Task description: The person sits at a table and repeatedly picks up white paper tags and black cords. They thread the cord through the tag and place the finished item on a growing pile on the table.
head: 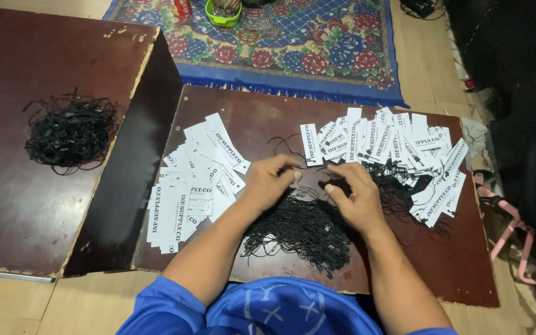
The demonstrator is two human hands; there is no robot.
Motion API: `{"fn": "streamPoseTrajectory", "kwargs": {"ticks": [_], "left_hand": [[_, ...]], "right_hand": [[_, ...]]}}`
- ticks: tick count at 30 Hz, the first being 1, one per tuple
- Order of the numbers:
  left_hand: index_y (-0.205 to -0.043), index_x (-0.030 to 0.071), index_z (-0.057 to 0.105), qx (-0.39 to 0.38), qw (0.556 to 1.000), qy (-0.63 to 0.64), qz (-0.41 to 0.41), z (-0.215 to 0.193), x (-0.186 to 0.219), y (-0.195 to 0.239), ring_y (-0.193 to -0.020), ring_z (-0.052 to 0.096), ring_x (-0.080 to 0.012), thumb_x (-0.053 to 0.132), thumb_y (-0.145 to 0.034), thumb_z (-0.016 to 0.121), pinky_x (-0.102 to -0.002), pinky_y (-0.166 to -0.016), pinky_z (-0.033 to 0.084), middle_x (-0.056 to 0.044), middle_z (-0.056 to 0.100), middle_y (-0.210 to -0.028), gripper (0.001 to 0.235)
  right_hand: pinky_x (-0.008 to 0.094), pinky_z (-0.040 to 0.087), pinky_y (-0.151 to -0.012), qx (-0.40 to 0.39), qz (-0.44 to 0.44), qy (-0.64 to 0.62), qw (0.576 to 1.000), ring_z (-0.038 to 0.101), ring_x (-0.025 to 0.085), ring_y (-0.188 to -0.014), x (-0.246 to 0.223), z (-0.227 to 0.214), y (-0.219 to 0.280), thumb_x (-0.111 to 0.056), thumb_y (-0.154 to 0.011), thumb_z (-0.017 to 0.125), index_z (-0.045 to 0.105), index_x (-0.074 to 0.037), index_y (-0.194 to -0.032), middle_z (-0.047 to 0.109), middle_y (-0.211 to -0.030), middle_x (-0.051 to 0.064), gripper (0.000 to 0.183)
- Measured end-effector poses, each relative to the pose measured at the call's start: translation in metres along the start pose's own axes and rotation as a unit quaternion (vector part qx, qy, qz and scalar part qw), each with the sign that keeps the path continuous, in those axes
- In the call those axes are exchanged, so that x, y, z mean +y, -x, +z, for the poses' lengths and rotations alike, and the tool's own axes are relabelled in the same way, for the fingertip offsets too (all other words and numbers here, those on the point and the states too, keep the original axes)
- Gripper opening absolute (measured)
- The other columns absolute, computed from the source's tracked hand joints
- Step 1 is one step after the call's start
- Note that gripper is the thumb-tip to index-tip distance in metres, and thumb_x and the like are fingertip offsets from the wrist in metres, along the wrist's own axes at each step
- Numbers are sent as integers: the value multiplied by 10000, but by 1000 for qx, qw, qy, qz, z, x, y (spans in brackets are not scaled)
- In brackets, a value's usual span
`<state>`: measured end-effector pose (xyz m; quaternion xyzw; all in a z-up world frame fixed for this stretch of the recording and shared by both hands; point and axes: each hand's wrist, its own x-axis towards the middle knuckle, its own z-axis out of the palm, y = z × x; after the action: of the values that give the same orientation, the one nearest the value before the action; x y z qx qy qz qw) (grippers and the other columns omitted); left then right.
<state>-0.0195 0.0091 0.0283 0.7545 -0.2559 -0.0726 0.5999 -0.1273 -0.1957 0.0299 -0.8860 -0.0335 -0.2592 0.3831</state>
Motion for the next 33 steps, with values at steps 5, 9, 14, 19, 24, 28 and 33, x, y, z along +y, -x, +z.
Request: {"fn": "streamPoseTrajectory", "kwargs": {"ticks": [5, 9, 14, 19, 24, 28, 33], "left_hand": [[-1173, 177, 741, -83, 996, -19, 23, 9, 7, 15, -703, 715, -299, 121, -857, 752, -403, -686, 558, -86, 723, -692, 321], [-1288, 157, 671, -152, 988, 32, 3, 13, 0, 12, -707, 706, -248, 158, -906, 692, -376, -717, 552, -62, 723, -689, 383], [-1358, 190, 643, -164, 985, -38, 26, 3, 14, 12, -760, 733, -300, 177, -947, 651, -410, -771, 570, -48, 733, -688, 412], [-1328, 223, 668, -159, 984, -73, 34, 6, 6, 12, -806, 736, -335, 218, -952, 647, -438, -794, 574, -49, 744, -711, 377], [-1185, 167, 731, -130, 986, -93, 49, 11, -1, 6, -843, 748, -326, 216, -936, 664, -422, -803, 592, -75, 775, -781, 262], [-1110, 107, 737, 2, 971, -216, 100, 7, -28, -1, -867, 739, -347, 181, -879, 743, -435, -776, 592, -132, 764, -862, 242], [-1127, 47, 693, 100, 898, -398, -159, -62, -14, -29, -967, 692, -393, 413, -902, 731, -539, -766, 589, -173, 666, -1010, 430]], "right_hand": [[421, 552, -835, -18, -41, -53, 998, 706, 310, -894, -11, 16, 6, -133, -847, 794, 770, -71, -1129, 733, -950, 106, 290], [372, 554, -748, -66, 21, -158, 985, 718, 250, -778, -19, 22, 6, -81, -844, 787, 791, -61, -1027, 750, -838, 91, 184], [369, 549, -692, -53, 13, -131, 990, 706, 257, -715, 1, 33, 16, -74, -875, 756, 782, -76, -904, 727, -763, 93, 38], [397, 548, -681, -50, -13, -71, 996, 696, 322, -715, 8, 34, 16, -113, -908, 740, 757, -87, -867, 701, -747, 104, 51], [414, 541, -679, -50, 13, -69, 996, 693, 342, -717, -5, 31, 11, -113, -940, 699, 734, -73, -893, 691, -748, 134, 71], [394, 537, -688, -43, 29, -62, 997, 693, 304, -722, 19, 36, 21, -116, -956, 692, 732, -95, -896, 690, -752, 107, 75], [398, 536, -706, -47, 49, -56, 996, 691, 293, -722, 4, 33, 16, -148, -968, 691, 724, -90, -895, 699, -748, 107, 99]]}}
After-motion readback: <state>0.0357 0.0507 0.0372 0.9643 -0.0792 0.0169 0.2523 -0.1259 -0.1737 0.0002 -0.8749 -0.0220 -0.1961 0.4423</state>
